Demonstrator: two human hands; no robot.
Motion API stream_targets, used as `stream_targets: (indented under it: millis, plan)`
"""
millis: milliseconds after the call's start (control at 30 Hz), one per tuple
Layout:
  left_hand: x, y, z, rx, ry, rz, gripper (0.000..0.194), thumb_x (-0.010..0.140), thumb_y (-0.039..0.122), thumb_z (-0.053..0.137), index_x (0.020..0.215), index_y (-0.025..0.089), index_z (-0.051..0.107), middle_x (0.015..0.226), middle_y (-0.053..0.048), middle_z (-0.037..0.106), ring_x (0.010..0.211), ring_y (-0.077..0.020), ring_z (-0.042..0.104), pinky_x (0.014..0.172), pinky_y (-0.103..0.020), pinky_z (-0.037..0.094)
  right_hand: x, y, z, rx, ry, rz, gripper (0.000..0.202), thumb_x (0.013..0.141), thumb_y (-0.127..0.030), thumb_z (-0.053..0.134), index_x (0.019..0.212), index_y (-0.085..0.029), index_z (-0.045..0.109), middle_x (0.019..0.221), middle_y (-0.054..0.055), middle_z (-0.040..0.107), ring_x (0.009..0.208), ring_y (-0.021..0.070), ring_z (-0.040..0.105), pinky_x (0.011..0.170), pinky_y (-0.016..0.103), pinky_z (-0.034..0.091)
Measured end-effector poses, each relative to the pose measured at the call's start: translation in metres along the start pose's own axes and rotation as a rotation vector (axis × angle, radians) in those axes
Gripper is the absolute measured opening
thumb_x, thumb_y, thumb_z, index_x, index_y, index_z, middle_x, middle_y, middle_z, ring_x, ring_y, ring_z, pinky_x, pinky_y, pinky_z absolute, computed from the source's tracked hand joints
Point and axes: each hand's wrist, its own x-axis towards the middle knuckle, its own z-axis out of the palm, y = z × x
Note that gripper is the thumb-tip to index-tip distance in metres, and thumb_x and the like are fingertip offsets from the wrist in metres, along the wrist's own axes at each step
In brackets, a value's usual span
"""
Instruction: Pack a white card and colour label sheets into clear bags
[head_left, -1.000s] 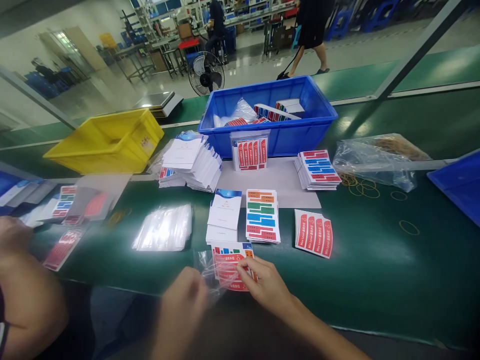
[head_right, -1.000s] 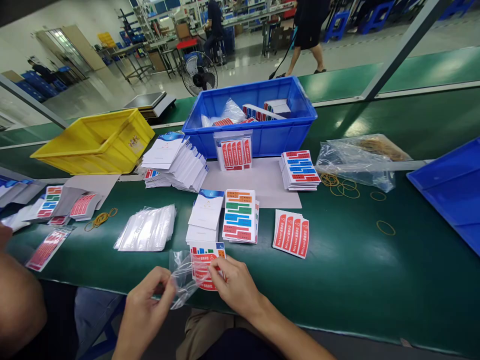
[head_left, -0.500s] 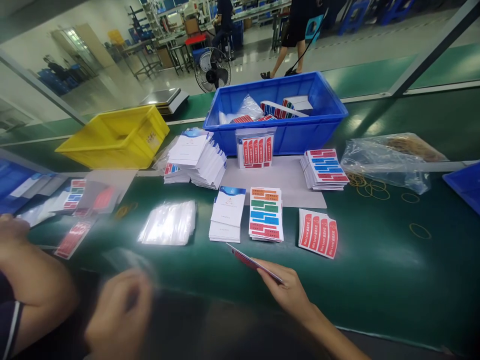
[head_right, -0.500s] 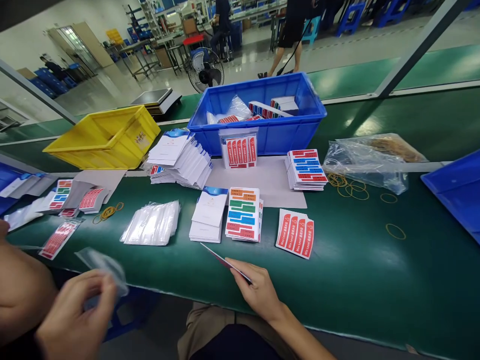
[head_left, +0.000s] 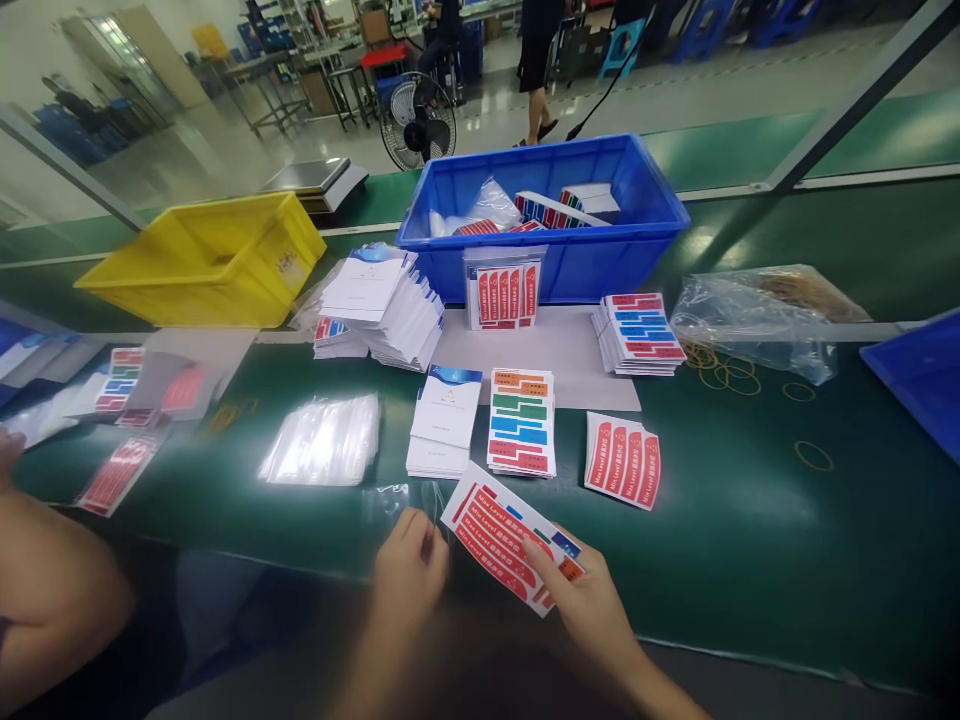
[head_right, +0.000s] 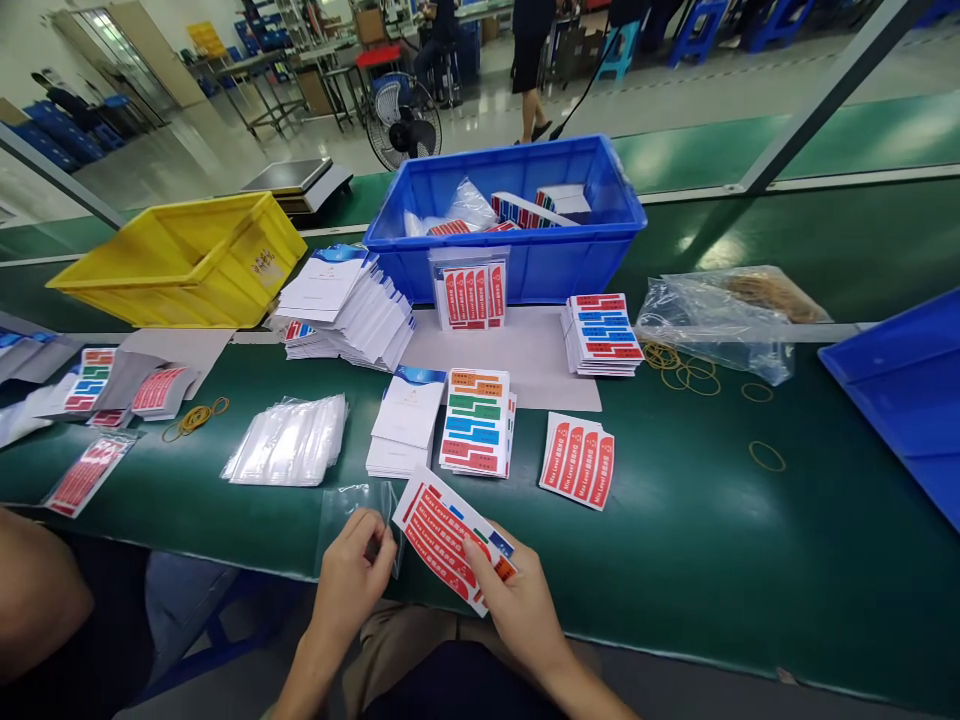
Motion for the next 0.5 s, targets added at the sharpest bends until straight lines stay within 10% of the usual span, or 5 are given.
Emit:
stream_targets:
  millis: [500]
  plan:
    - [-0.010,-0.001,0.023,0.013,-0.086,0.090,0.017,0.088,0.017,0.044,0.071,0.020,0.046,0.075,-0.001,0.058,0.066,-0.0113,0.057,0.060,-0.021,0.048,0.015,0.007,-0.009,0.062,-0.212,0.320,0.060,0.066,-0.068,0.071,0.092,-0.014,0.065,0.082,0.010,0.072,0.078,0.0309,0.069,0.079,0.047,0.052]
